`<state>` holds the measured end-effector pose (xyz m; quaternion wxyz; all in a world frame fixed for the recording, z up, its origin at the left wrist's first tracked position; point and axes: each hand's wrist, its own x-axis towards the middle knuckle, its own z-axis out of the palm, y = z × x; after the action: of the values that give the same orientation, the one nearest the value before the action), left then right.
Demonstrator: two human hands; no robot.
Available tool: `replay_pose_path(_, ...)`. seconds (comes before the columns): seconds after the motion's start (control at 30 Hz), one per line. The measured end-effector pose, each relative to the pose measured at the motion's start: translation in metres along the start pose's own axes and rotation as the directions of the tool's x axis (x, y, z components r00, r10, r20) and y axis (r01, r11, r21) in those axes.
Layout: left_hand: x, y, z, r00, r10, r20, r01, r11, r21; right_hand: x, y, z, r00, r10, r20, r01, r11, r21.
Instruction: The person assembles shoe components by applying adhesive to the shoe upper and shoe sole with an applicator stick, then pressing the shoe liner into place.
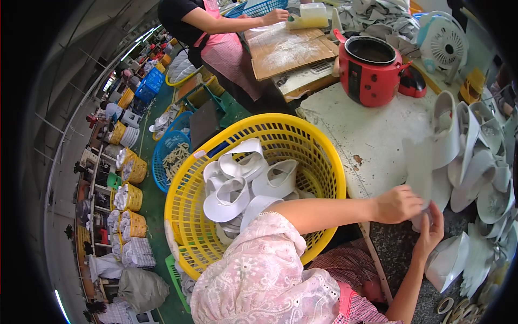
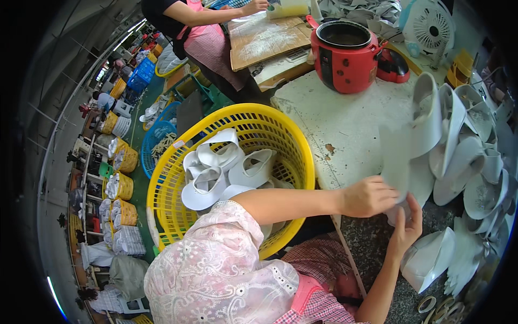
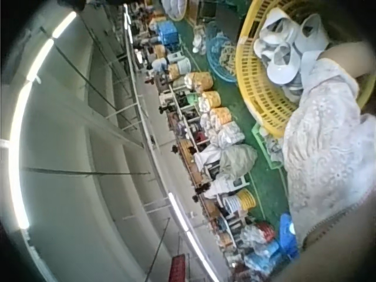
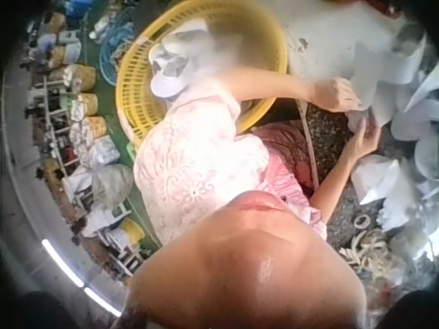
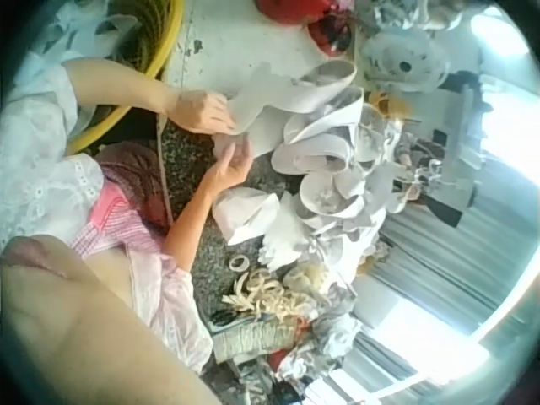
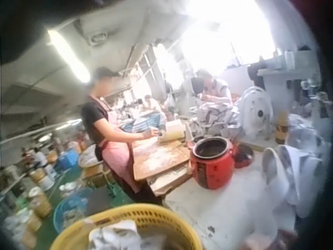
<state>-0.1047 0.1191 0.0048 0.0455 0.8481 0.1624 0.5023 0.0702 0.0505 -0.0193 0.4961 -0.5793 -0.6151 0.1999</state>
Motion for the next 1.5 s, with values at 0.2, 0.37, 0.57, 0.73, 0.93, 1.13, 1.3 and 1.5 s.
replay_pose_path(0.2, 0.012, -0.017, 0.005, 0.91, -0.393, 0.136, 0.41, 0.901, -0.141, 0.006, -0.023, 0.004, 0.978, 0.102, -0.18, -0.074, 0.984, 0.16)
replay_pose_path(0.37, 0.016, -0.028, 0.027, 0.875, -0.484, 0.012, 0.484, 0.875, -0.028, 0.053, -0.061, 0.019, 0.971, -0.16, -0.176, 0.153, 0.987, -0.05)
replay_pose_path(0.57, -0.004, -0.04, 0.037, 0.894, -0.234, 0.383, 0.151, 0.96, 0.234, 0.116, -0.057, 0.035, 0.832, -0.324, 0.45, 0.466, 0.848, -0.252)
replay_pose_path(0.73, -0.008, -0.025, 0.022, 0.978, -0.178, 0.111, 0.154, 0.969, 0.193, 0.147, -0.048, 0.01, 0.931, -0.306, 0.2, 0.364, 0.829, -0.425)
replay_pose_path(0.93, -0.013, -0.028, 0.015, 0.986, -0.157, 0.049, 0.153, 0.985, 0.08, 0.154, -0.044, -0.026, 0.855, -0.494, 0.158, 0.418, 0.476, -0.774)
replay_pose_path(1.13, -0.039, -0.033, -0.019, 0.966, -0.082, 0.245, 0.064, 0.995, 0.079, 0.177, -0.041, -0.029, 0.869, -0.38, 0.317, 0.475, 0.459, -0.751)
replay_pose_path(1.3, -0.02, -0.037, -0.017, 0.93, -0.253, 0.266, 0.279, 0.959, -0.06, 0.162, -0.03, -0.008, 0.906, -0.325, 0.273, 0.42, 0.596, -0.684)
replay_pose_path(1.5, -0.021, -0.022, -0.017, 0.932, -0.278, 0.234, 0.301, 0.951, -0.07, 0.123, -0.05, 0.039, 0.885, -0.442, 0.148, 0.428, 0.642, -0.636)
